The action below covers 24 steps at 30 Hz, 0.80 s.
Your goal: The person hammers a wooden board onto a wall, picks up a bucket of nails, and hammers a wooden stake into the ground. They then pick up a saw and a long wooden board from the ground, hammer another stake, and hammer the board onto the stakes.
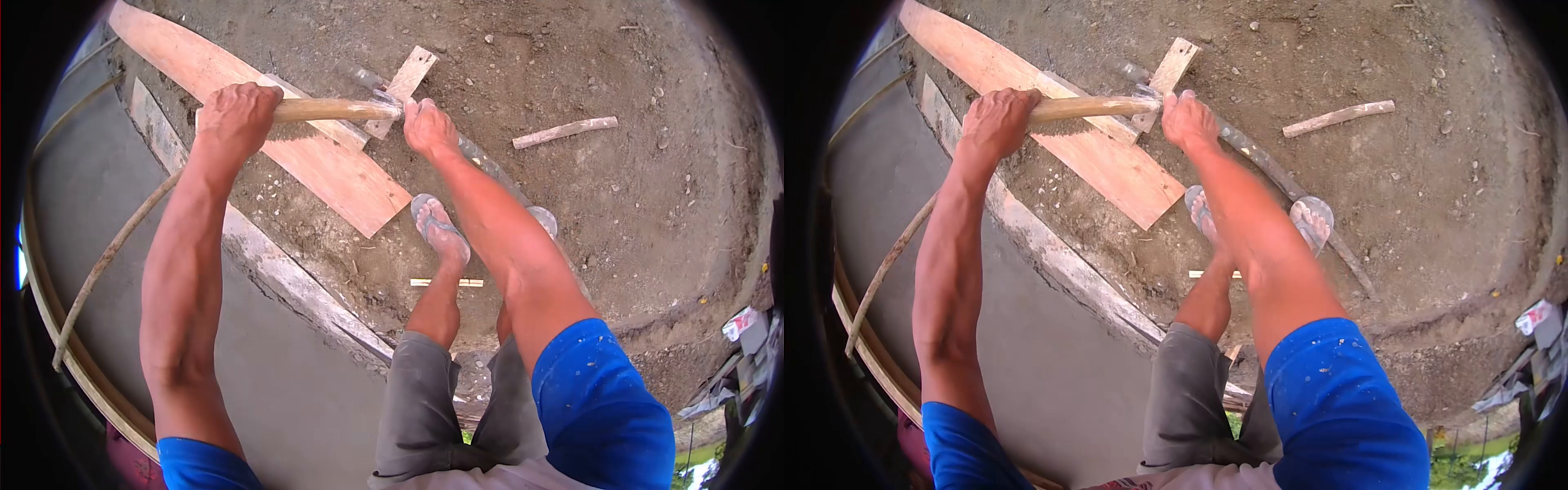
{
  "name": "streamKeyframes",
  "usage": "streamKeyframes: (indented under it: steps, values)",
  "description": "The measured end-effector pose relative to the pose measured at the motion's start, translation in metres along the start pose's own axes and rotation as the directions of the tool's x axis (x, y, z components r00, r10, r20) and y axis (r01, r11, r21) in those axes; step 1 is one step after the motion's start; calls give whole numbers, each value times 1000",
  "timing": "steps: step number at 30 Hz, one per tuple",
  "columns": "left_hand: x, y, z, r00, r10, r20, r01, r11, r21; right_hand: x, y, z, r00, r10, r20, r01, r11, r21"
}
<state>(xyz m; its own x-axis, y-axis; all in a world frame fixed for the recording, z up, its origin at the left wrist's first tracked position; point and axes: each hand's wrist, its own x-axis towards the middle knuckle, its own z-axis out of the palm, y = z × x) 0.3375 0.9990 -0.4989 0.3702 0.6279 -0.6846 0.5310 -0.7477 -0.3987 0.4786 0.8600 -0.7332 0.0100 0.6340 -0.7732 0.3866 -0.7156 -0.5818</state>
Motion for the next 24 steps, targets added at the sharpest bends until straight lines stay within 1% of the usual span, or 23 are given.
streamKeyframes:
  steps: [1, 4, 7, 8, 10, 11, 12, 15, 16, 17, 18, 19, 20, 21, 22, 23, 24]
  values:
    - [-2, 2, -4, 1000, -22, 1, 22, 1000, 12, 4, -1, 2, 997, -26, -74, 28, 999, 33]
    - [-18, 14, -9, 998, -60, 15, 60, 998, 32, -2, 6, 8, 966, -105, -237, 109, 994, 5]
    - [-24, 22, -14, 989, -121, 89, 121, 993, 0, -3, 8, 7, 963, -133, -236, 122, 991, -63]
    - [-21, 20, -14, 979, -139, 147, 143, 990, -16, -4, 7, 6, 974, -104, -199, 91, 993, -71]
    - [-8, 7, -27, 946, -36, 322, 39, 999, -2, -1, 0, 1, 991, -46, -125, 34, 995, -96]
    - [0, -1, -35, 912, 17, 410, -19, 1000, 1, 0, -3, 0, 996, -11, -85, 2, 994, -105]
    - [7, -11, -41, 881, 77, 467, -51, 996, -68, 2, -7, -4, 999, 41, -35, -45, 990, -136]
    - [26, -30, -37, 872, 223, 436, -106, 955, -276, 8, -25, -14, 982, 182, -57, -188, 975, -120]
    - [30, -39, -39, 836, 239, 494, -55, 932, -359, 9, -25, -7, 984, 157, -82, -164, 984, -76]
    - [30, -52, -33, 825, 261, 502, 91, 814, -573, 13, -25, -8, 981, 177, -84, -180, 983, -33]
    - [29, -71, -26, 815, 284, 505, 234, 636, -736, 17, -25, -8, 977, 196, -85, -196, 981, 16]
    - [25, -81, -22, 802, 311, 510, 373, 405, -834, 17, -23, -4, 973, 220, -73, -216, 975, 59]
    - [15, -84, -17, 862, 309, 402, 401, 70, -914, 13, -21, 0, 971, 209, -117, -203, 977, 60]
    - [7, -74, -9, 939, 244, 243, 296, -213, -931, 12, -20, -1, 965, 193, -176, -184, 981, 62]
    - [1, -58, 9, 988, 125, 90, 139, -471, -871, 15, -22, -3, 956, 166, -244, -156, 986, 60]
    - [-1, -44, 29, 999, -31, -31, -44, -681, -731, 20, -20, 1, 940, 163, -299, -149, 986, 68]
    - [2, -36, 48, 967, -215, -136, -254, -837, -484, 25, -14, 10, 922, 163, -351, -146, 986, 75]
